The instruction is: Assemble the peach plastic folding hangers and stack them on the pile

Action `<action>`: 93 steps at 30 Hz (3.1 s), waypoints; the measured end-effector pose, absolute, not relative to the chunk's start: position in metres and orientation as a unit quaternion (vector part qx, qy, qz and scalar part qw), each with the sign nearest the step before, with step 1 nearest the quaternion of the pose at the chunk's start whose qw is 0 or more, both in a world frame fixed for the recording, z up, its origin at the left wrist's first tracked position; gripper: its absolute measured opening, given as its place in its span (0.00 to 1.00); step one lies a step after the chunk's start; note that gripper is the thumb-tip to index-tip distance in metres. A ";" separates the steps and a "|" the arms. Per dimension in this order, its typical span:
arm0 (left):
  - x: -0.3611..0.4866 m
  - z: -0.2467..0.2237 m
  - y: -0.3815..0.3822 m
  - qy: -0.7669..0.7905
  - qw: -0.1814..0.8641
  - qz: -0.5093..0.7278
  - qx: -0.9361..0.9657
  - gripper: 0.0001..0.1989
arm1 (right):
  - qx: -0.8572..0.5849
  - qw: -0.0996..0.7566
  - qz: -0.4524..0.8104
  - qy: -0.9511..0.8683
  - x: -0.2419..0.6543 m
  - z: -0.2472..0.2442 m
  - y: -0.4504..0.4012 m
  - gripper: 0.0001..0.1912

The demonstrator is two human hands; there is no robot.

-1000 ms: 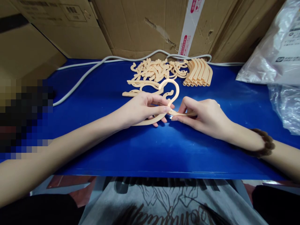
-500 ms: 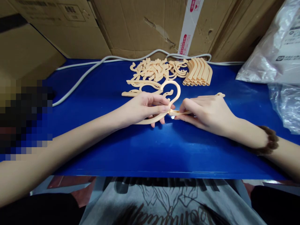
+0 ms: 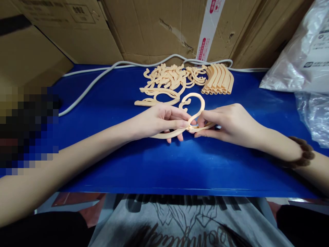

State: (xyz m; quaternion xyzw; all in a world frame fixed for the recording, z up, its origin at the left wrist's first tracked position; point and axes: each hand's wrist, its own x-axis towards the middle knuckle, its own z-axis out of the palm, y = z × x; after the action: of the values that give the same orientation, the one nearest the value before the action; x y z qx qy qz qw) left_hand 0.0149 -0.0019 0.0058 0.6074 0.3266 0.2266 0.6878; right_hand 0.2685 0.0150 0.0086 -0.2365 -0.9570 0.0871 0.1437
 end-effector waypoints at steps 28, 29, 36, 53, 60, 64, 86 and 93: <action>0.015 0.005 -0.003 0.383 0.646 0.270 0.603 0.15 | -0.204 0.183 -0.061 -0.960 0.273 0.016 0.019 0.18; 0.016 0.004 -0.005 0.388 0.646 0.271 0.599 0.15 | -0.206 0.189 -0.056 -0.959 0.272 0.014 0.019 0.18; 0.019 0.002 -0.009 0.387 0.681 0.268 0.561 0.14 | -0.246 0.184 -0.056 -0.950 0.267 0.008 0.012 0.17; 0.018 0.005 -0.009 0.396 0.724 0.258 0.503 0.14 | -0.234 0.159 -0.173 -0.943 0.262 0.012 0.006 0.20; 0.017 0.007 -0.009 0.392 0.725 0.258 0.505 0.07 | -0.213 0.185 -0.164 -0.945 0.262 0.013 0.004 0.19; 0.016 0.007 -0.006 0.389 0.715 0.255 0.522 0.05 | -0.223 0.164 -0.133 -0.952 0.261 0.011 0.003 0.21; 0.019 0.005 -0.009 0.413 0.606 0.307 0.606 0.08 | -0.290 0.193 0.060 -0.935 0.259 0.006 0.004 0.18; 0.019 0.004 -0.009 0.415 0.593 0.306 0.618 0.07 | -0.290 0.186 0.055 -0.937 0.260 0.008 0.005 0.13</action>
State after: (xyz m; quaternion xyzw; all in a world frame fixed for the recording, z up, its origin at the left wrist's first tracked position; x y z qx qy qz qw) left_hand 0.0192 -0.0086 0.0038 0.6182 0.4152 0.3060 0.5932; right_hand 0.2598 0.0047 0.0083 -0.2895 -0.9374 0.0546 0.1858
